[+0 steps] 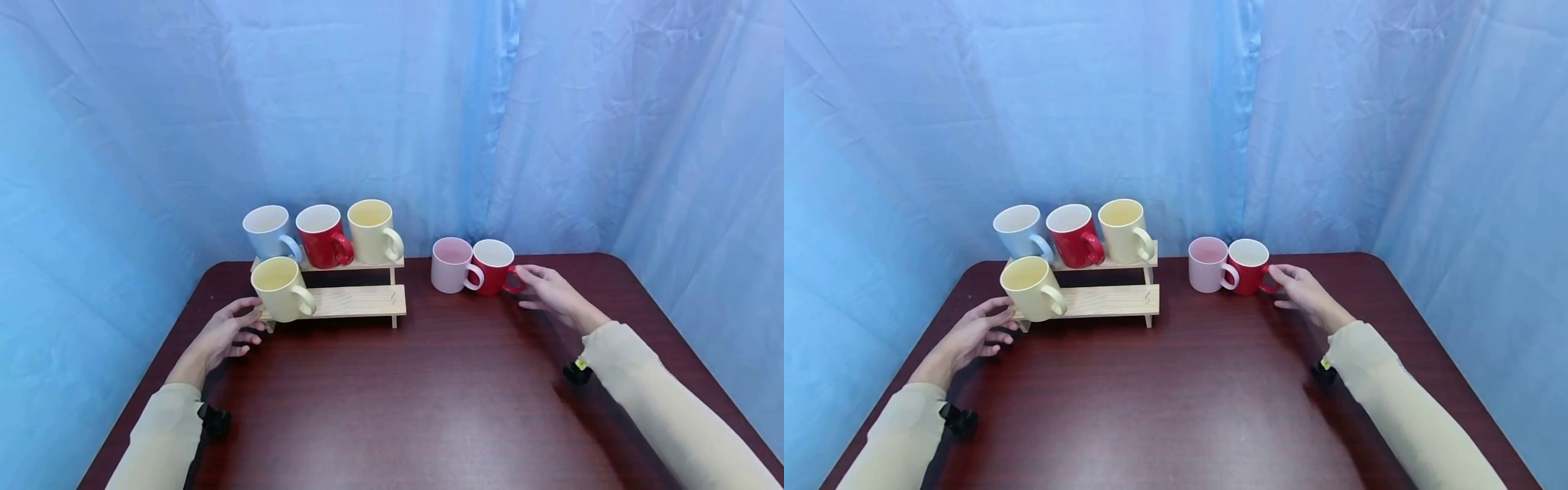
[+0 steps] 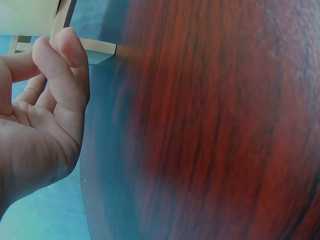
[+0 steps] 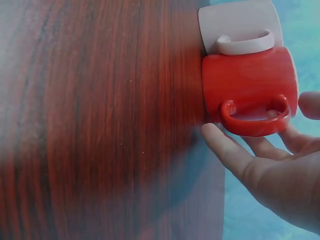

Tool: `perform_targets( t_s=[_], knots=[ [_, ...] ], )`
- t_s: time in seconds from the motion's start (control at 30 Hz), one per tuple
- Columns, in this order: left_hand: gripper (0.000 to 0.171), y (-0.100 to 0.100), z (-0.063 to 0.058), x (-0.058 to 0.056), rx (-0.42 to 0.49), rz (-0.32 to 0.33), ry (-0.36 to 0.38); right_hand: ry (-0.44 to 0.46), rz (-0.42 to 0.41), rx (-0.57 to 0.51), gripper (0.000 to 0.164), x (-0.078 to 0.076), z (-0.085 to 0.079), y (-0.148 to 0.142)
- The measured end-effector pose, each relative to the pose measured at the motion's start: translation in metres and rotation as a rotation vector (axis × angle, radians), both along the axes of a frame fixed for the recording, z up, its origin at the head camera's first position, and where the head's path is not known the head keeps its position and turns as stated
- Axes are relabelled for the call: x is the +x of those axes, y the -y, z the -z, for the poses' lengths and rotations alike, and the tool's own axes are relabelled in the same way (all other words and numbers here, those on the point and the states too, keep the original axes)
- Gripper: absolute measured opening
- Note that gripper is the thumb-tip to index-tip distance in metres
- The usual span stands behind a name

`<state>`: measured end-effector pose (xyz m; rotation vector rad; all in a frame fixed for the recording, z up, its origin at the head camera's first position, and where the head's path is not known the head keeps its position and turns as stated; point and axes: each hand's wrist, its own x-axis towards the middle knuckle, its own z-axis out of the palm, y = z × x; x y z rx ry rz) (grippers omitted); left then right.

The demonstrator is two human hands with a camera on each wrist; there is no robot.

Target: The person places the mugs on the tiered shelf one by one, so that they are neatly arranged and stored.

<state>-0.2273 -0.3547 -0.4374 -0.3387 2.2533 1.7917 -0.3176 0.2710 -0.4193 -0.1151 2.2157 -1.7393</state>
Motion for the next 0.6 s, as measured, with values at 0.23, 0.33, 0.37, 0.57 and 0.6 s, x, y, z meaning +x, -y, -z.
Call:
perform_targets(
  t_s=[0.23, 0.33, 0.37, 0.57, 0.6],
  knots=[
    [0.060, -0.0006, -0.0016, 0.0011, 0.004, -0.006, 0.006, 0.049, 0.034, 0.065, 0.079, -0.0057, 0.0014, 0.0048],
    [0.059, -0.0004, -0.0027, 0.0009, 0.001, -0.008, 0.005, 0.060, 0.034, 0.047, 0.074, -0.0076, -0.0007, 0.0065],
    [0.059, -0.0003, -0.0031, 0.0008, 0.002, -0.009, 0.004, 0.065, 0.036, 0.040, 0.071, -0.0083, -0.0015, 0.0070],
    [0.062, -0.0022, -0.0050, 0.0033, 0.005, -0.003, -0.001, 0.072, 0.052, 0.033, 0.060, -0.0089, -0.0013, 0.0077],
    [0.062, -0.0020, -0.0047, 0.0043, 0.004, -0.002, 0.002, 0.076, 0.049, 0.034, 0.059, -0.0086, -0.0003, 0.0076]
  ],
)
